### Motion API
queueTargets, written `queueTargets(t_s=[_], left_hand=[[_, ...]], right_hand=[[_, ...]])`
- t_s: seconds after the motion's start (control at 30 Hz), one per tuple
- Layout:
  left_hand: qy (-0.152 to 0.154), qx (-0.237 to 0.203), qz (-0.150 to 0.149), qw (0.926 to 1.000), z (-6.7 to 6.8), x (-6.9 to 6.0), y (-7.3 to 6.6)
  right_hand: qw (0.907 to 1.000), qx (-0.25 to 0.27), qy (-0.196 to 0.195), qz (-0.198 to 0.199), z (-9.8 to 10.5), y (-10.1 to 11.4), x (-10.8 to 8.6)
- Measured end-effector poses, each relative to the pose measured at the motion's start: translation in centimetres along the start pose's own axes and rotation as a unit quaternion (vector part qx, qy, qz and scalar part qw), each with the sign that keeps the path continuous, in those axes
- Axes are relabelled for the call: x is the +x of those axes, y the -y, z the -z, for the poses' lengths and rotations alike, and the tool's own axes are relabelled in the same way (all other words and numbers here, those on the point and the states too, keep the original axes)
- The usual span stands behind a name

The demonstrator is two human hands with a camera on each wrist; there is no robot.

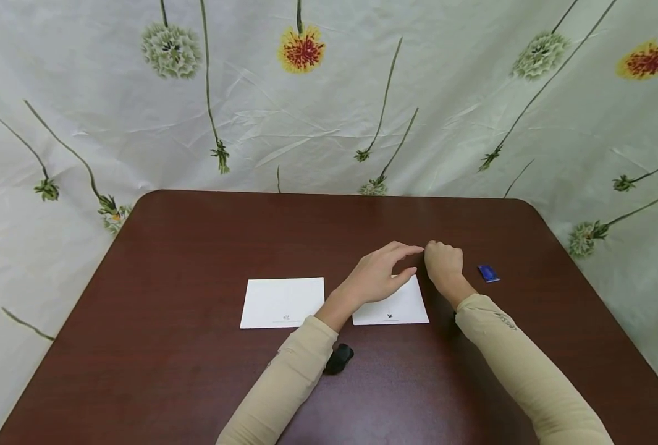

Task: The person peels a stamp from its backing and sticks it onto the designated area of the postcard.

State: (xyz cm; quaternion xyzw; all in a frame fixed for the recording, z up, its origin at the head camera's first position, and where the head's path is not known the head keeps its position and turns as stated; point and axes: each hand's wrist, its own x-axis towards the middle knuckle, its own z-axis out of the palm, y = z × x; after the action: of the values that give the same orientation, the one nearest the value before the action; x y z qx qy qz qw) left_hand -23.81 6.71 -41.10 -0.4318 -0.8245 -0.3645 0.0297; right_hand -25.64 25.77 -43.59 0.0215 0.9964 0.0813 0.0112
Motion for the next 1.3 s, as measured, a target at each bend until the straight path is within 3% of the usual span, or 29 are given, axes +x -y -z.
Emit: queueTargets(t_s=[0.33, 0.53, 0.67, 0.9, 1.17, 1.3], left_hand=[[-0.002, -0.008, 0.008, 0.9999, 0.2, 0.0, 0.1], [-0.002, -0.03, 0.02, 0.9993, 0.2, -0.1, 0.1], [-0.012, -0.036, 0.031, 0.9988, 0.2, -0.2, 0.1], [-0.02, -0.05, 0.039, 0.9978, 0.2, -0.2, 0.1], [-0.039, -0.09, 0.016, 0.9951, 0.2, -0.1, 0.1], [-0.044, -0.094, 0.049, 0.9934, 0.4, -0.2, 0.3]], right_hand=[[0.9995, 0.022, -0.009, -0.02, 0.1, -0.6, -0.2], [0.9963, 0.061, 0.001, -0.059, 0.9, -1.2, -0.8], [0.9909, 0.099, -0.021, -0.09, 1.8, -1.3, -1.3], [0.9773, 0.16, -0.086, -0.109, 3.7, -1.4, -2.4], [0.9639, 0.227, -0.103, -0.092, 5.4, -0.4, -3.2], [0.9549, 0.256, -0.131, -0.073, 6.2, 0.5, -3.6]])
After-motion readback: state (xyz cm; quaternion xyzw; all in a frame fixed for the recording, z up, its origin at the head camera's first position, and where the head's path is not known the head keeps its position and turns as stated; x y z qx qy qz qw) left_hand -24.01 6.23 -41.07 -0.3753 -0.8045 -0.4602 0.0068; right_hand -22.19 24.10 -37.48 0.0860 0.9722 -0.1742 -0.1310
